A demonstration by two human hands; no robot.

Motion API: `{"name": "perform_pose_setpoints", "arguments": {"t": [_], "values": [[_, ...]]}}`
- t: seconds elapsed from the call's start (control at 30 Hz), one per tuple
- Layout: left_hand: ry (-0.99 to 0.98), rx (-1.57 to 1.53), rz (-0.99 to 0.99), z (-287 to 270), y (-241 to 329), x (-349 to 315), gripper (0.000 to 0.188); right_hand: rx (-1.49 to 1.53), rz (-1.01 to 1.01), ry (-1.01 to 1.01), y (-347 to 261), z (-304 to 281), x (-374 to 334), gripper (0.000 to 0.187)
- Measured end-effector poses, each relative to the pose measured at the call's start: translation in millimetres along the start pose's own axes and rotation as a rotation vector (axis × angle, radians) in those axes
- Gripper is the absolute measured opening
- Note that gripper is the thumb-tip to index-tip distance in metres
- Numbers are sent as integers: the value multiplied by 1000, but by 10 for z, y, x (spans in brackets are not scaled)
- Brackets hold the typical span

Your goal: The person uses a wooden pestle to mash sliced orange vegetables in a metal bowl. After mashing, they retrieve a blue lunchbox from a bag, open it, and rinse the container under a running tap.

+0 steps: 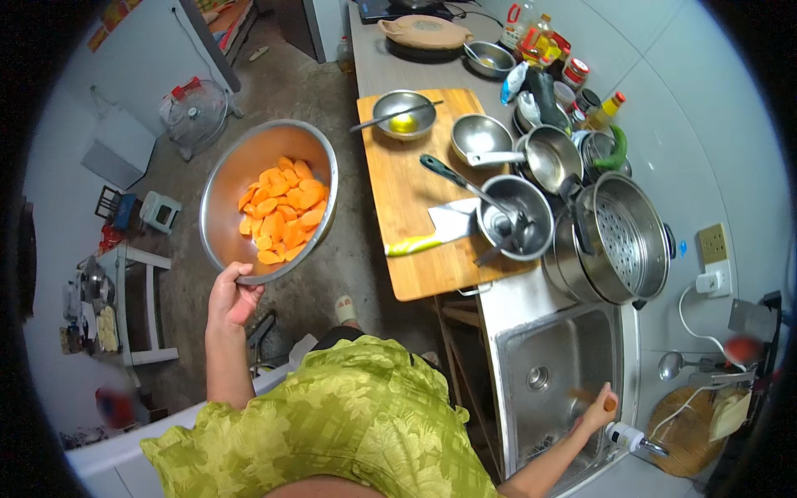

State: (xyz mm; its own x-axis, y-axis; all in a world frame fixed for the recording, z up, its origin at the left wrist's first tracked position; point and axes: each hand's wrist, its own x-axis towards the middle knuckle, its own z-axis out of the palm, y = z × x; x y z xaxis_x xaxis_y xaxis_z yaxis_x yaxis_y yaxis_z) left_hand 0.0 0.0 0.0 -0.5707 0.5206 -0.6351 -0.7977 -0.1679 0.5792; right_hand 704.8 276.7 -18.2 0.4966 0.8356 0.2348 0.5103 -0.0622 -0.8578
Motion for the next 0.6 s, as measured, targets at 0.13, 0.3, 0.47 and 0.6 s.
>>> {"name": "perform_pose_setpoints", "arguments": {"t": [0.13,0.3,0.47,0.6], "values": [[64,14,32,-225,759,355,21,-6,-83,352,-536,823,-706,23],[-25,46,-43,-605,1010,956,32,-369,-333,243,-290,994,-504,24],[-15,88,-47,-595,1444,1326,35,-208,-218,407,-678,1564,-982,31],[-77,130,-72,-408,1707,1826,35,-313,-117,249,-733,1589,-961,33]]}}
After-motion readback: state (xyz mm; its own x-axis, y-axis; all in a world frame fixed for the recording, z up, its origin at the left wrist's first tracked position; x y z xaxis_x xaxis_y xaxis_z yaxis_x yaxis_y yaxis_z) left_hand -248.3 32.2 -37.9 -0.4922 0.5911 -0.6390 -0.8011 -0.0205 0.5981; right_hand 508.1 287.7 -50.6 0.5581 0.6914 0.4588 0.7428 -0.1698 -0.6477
